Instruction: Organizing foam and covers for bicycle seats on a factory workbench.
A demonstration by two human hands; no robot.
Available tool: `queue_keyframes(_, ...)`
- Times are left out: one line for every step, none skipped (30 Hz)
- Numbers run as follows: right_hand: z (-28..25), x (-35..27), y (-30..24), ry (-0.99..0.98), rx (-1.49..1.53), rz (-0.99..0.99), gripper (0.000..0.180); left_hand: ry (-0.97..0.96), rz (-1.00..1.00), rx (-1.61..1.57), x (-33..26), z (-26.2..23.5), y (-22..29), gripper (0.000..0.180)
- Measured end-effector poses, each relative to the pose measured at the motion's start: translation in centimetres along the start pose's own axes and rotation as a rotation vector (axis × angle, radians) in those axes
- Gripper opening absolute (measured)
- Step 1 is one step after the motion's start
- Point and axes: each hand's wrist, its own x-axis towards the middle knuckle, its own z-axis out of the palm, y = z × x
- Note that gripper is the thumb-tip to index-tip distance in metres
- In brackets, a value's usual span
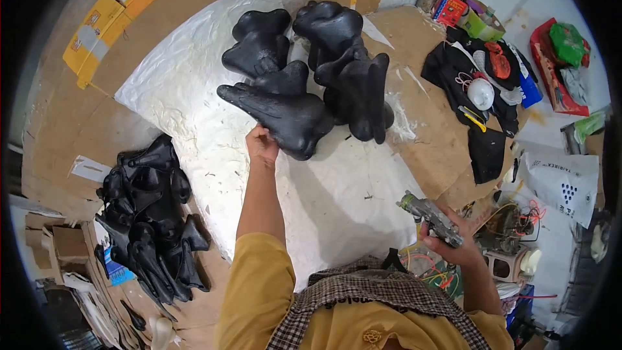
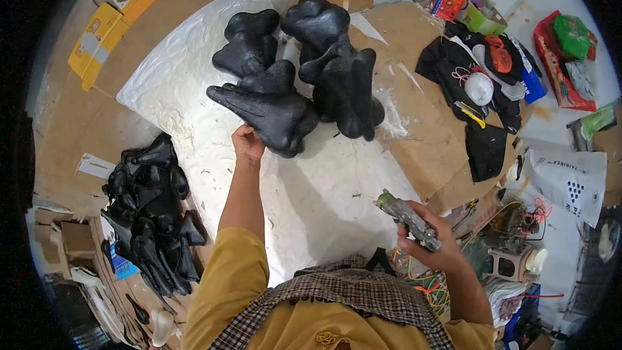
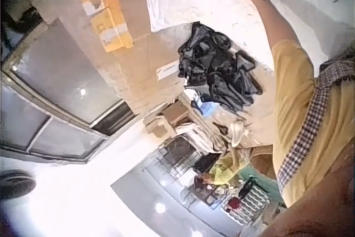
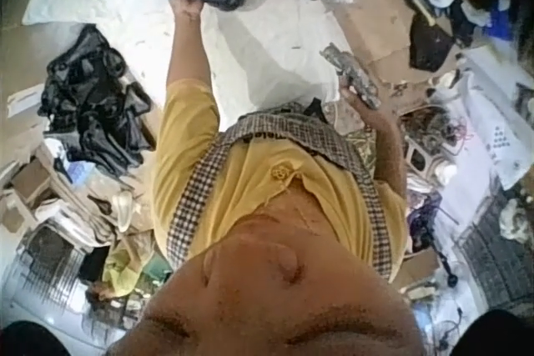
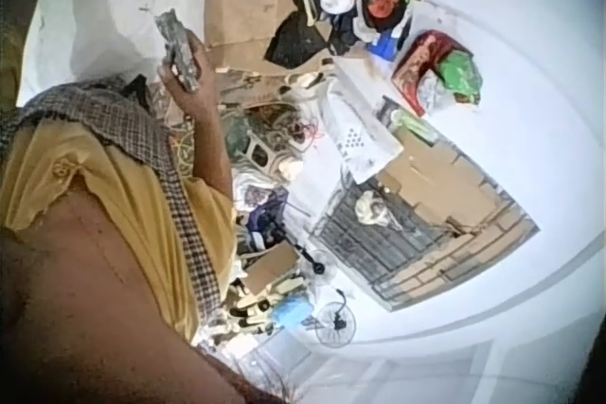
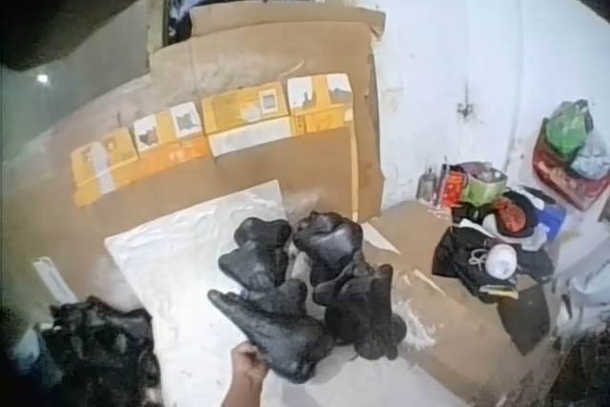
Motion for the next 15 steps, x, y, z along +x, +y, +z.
queue_keyframes(0.2,0.4,-0.2,-0.034,-0.028,-0.021,0.056,-0.064,-0.032,0.008,-0.1,0.1,-0.1,0.048)
queue_keyframes(0.5,0.5,-0.2,-0.036,-0.026,-0.024,0.056,-0.129,-0.064,0.015,-0.3,0.4,-0.2,0.052)
queue_keyframes(0.8,0.6,-0.2,-0.046,0.004,0.026,0.057,-0.168,-0.092,0.042,-0.3,0.6,-0.8,0.052)
queue_keyframes(1.0,0.9,-0.1,-0.055,0.031,0.075,0.057,-0.159,-0.063,0.094,-0.8,1.4,-1.5,0.051)
queue_keyframes(1.3,1.3,-0.5,-0.09,0.025,0.083,0.058,-0.158,-0.06,0.168,-0.7,1.1,-1.8,0.05)
queue_keyframes(1.8,1.5,-0.7,-0.11,0.023,0.067,0.058,-0.153,-0.054,0.242,-0.7,0.5,-1.6,0.048)
queue_keyframes(1.9,1.6,-0.4,-0.104,0.011,0.056,0.059,-0.157,-0.045,0.239,-1.1,0.7,-1.6,0.048)
queue_keyframes(1.8,1.5,-0.3,-0.093,-0.003,0.05,0.059,-0.164,-0.011,0.297,-2.1,1.1,-1.7,0.046)
queue_keyframes(1.6,1.6,-0.3,-0.102,-0.009,0.023,0.06,-0.169,0.025,0.356,-3.3,1.2,-1.7,0.043)
queue_keyframes(1.1,1.4,-0.3,-0.094,-0.011,0.024,0.06,-0.209,0.073,0.348,-4.7,0.8,-0.6,0.038)
queue_keyframes(0.5,1.1,-0.1,-0.058,-0.027,0.042,0.06,-0.129,0.111,0.363,-6.5,0.9,1.4,0.039)
queue_keyframes(0.1,0.7,0.2,-0.025,-0.04,0.064,0.06,-0.129,0.177,0.407,-8.6,0.7,4.6,0.043)
queue_keyframes(-0.1,0.4,-0.2,-0.006,-0.065,0.043,0.06,-0.049,0.396,0.281,-10.4,-1.1,8.4,0.04)
queue_keyframes(-0.5,0.2,-0.3,-0.003,-0.059,0.05,0.06,0.003,0.437,0.261,-13.3,-2.4,13.3,0.033)
queue_keyframes(-0.2,0.8,-0.7,-0.028,-0.094,0.016,0.06,0.053,0.775,0.045,-14.9,-8.6,19.8,0.023)
